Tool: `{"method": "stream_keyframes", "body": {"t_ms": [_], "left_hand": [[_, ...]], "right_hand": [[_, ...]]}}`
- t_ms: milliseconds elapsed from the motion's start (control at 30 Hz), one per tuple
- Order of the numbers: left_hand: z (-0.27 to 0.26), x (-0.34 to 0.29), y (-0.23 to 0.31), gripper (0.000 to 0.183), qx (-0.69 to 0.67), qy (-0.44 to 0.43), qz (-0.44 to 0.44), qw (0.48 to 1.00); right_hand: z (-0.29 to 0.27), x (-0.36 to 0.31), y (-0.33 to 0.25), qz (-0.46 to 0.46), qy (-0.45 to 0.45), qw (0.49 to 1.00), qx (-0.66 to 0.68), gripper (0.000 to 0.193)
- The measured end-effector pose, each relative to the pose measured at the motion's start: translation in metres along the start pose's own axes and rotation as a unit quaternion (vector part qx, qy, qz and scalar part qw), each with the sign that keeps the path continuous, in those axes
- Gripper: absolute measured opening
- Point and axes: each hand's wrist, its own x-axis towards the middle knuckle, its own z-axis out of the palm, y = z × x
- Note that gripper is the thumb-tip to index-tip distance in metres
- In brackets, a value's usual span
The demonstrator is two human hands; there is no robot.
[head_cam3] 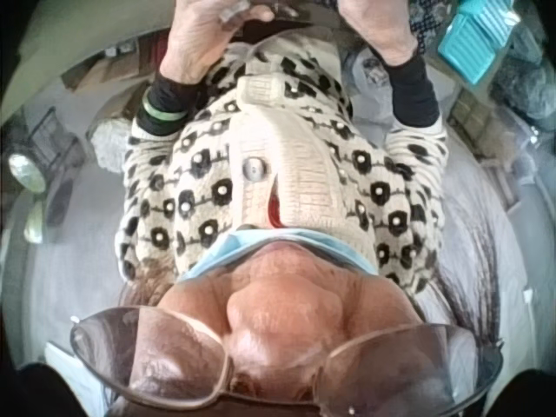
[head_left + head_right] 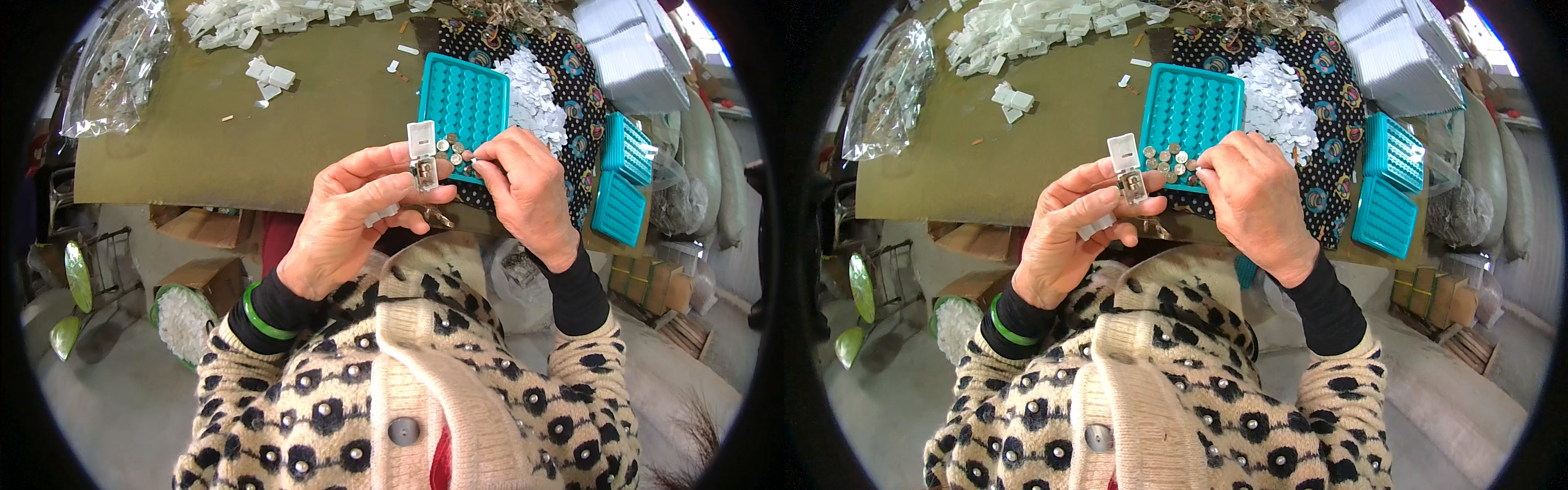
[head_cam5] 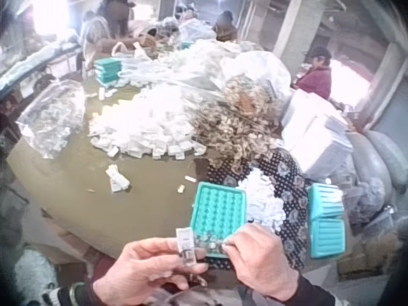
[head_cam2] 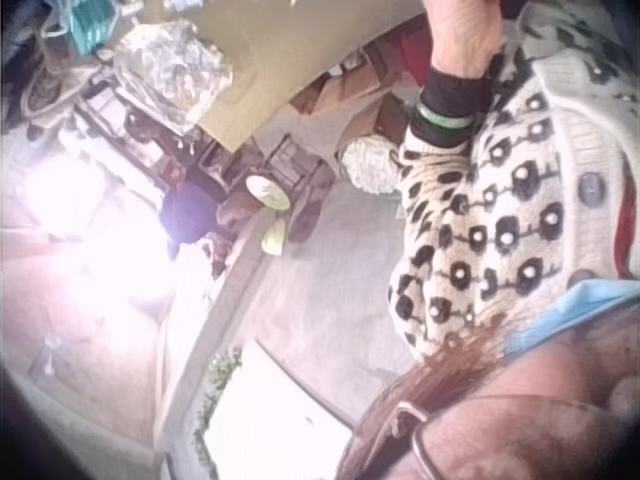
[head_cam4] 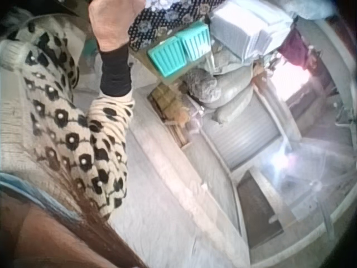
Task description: The person repeatedly picks small white plastic housings and metal contacts from a table, inserts the contacts into the housings, and places the assembled units into a blue tray. The person handles items one at a time, occasionally repositioning parts on the table.
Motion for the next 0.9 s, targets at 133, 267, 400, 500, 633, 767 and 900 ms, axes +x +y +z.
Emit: {"method": "stream_keyframes", "body": {"t_ms": [133,267,400,500,633,767,900], "left_hand": [[-0.001,0.0,-0.001,0.037,-0.012,0.006,0.002,1.0],[-0.003,0.0,-0.005,0.035,-0.044,0.009,0.018,0.999],[-0.003,0.0,-0.008,0.027,-0.064,0.008,0.03,0.997],[-0.001,-0.001,-0.01,0.022,-0.078,0.013,0.034,0.996],[0.0,-0.004,-0.013,0.023,-0.067,0.046,0.041,0.996],[-0.002,-0.007,-0.012,0.02,-0.067,0.05,0.037,0.996],[-0.003,-0.01,-0.01,0.016,-0.064,0.035,0.056,0.996]], "right_hand": [[-0.002,0.002,-0.018,0.055,0.049,0.991,0.113,0.011],[0.007,0.004,-0.037,0.016,0.106,0.983,0.15,0.015],[0.023,0.009,-0.043,-0.038,0.152,0.98,0.121,0.02],[0.032,0.01,-0.044,-0.07,0.189,0.976,0.085,0.021],[0.034,0.012,-0.046,-0.095,0.174,0.977,0.072,0.021],[0.025,0.015,-0.047,-0.11,0.094,0.983,0.109,0.021],[0.017,0.019,-0.049,-0.081,0.03,0.984,0.155,0.017]]}}
